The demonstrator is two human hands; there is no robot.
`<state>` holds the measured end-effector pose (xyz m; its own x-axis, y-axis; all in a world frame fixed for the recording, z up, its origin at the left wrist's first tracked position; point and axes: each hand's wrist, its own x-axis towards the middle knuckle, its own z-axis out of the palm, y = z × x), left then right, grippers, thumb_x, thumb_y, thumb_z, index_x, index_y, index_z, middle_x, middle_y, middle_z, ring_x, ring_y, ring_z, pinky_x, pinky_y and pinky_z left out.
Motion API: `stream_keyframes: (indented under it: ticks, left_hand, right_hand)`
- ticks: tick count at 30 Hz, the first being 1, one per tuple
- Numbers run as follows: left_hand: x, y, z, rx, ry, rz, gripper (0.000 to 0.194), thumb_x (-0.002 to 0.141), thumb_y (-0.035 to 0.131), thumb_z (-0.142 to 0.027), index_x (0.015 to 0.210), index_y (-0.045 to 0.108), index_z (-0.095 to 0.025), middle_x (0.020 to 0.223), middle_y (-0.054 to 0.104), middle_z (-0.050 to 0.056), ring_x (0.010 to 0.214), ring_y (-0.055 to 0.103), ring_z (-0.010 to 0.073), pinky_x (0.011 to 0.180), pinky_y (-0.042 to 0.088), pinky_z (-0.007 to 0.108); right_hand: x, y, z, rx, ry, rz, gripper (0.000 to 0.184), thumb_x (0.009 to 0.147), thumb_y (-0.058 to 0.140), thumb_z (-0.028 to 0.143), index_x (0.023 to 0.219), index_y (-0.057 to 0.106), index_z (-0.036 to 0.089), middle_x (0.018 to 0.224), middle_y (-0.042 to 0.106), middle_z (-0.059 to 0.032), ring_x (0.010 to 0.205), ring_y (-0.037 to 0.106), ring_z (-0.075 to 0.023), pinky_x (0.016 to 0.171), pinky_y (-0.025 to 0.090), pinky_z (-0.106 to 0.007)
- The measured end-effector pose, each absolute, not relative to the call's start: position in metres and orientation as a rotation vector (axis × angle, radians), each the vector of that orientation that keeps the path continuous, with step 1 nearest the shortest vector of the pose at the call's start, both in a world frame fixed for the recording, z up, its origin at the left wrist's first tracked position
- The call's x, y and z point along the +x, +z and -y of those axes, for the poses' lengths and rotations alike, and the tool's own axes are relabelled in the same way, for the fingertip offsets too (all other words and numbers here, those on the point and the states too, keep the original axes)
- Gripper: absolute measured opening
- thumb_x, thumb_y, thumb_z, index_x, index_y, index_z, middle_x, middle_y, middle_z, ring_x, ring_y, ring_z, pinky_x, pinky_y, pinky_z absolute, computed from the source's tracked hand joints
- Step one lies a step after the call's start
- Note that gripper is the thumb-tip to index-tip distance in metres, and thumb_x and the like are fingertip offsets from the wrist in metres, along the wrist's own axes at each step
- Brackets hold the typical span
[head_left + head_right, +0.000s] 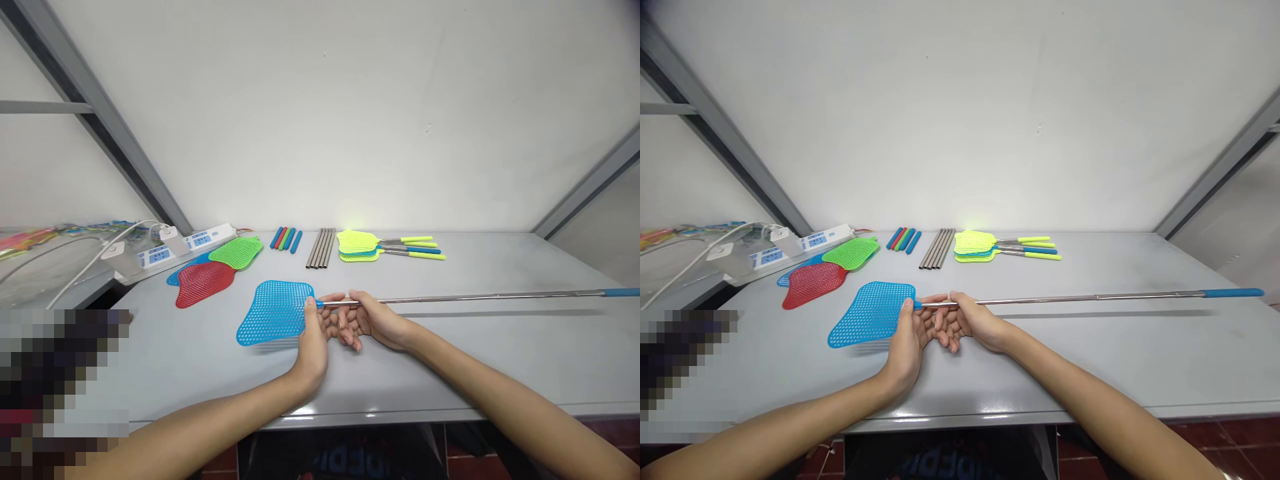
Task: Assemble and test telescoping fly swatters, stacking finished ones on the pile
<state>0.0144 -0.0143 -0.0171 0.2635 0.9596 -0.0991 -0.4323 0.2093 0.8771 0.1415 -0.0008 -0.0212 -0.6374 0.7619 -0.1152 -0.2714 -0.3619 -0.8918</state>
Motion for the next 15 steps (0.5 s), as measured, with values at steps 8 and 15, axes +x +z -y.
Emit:
stream_keyframes:
  ticks: [8,15]
  left_hand:
    - [0.0159,-0.0143,0.0164,0.895,1.092,-0.808,0.053,0.079,0.025,-0.051,0.099,0.051,-0.01,0.067,0.062,0.005,0.048,0.057,0.0141,0.043,0.044,0.025]
    - [0.0167,-0.0127,0.0172,0.909,1.064,-0.805,0.054,0.077,0.025,-0.053,0.093,0.055,-0.011,0.059,0.061,0.003,0.049,0.058,0.0151,0.045,0.044,0.025]
  right_hand:
    - [0.1408,-0.0189,0.0019,-0.722,2.024,1.211,0.044,0.082,0.02,0.042,0.069,0.05,0.012,0.051,0.054,-0.0033,0.04,0.049,-0.0113,0.041,0.036,-0.023]
    - [0.1398,-0.0177,0.0018,-0.729,2.009,1.229,0.044,0.082,0.019,0.042,0.069,0.05,0.013,0.05,0.054,-0.0035,0.04,0.049,-0.0114,0.04,0.036,-0.022]
